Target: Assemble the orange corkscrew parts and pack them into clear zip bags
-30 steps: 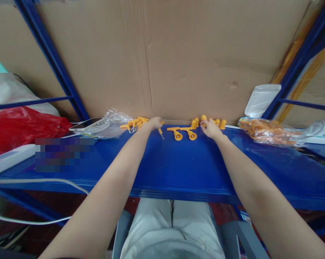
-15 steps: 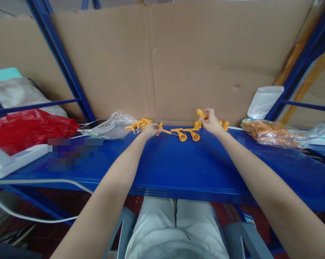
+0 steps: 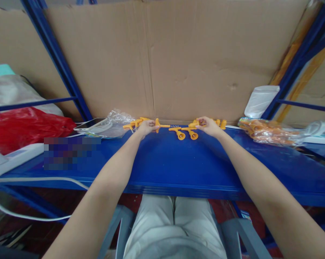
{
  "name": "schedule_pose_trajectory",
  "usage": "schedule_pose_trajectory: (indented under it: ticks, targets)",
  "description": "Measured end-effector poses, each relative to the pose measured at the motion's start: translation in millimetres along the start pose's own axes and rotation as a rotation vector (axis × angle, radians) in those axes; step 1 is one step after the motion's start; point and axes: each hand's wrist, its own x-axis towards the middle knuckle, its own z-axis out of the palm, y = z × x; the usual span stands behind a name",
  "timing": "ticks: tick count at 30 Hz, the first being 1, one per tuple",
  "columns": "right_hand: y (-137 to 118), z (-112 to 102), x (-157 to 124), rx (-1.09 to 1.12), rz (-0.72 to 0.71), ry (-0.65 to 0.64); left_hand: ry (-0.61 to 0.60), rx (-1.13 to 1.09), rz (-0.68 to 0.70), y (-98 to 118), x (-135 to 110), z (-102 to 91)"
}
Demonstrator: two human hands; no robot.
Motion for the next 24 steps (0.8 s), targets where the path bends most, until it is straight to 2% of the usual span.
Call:
schedule_pose_trajectory:
  ticks: [4,8,16,24]
  targets:
    - [-6,1,-2,0.257,0.078,-0.066,-0.033,-0.029,-0.01,0,-2,5.1]
    - [-15,2,-6,0.408,0.122,-0.135,-0.058,-0.051,-0.019,3,-5,6.7]
    - [-25,5,-9,0.364,0.12,-0.153,-0.07,-0.053,-0.032,9,-9,11.3]
    - [-28,7,-9,0.419,0.144,-0.159,-0.096,-0.065,-0.033,10,-10,16.2]
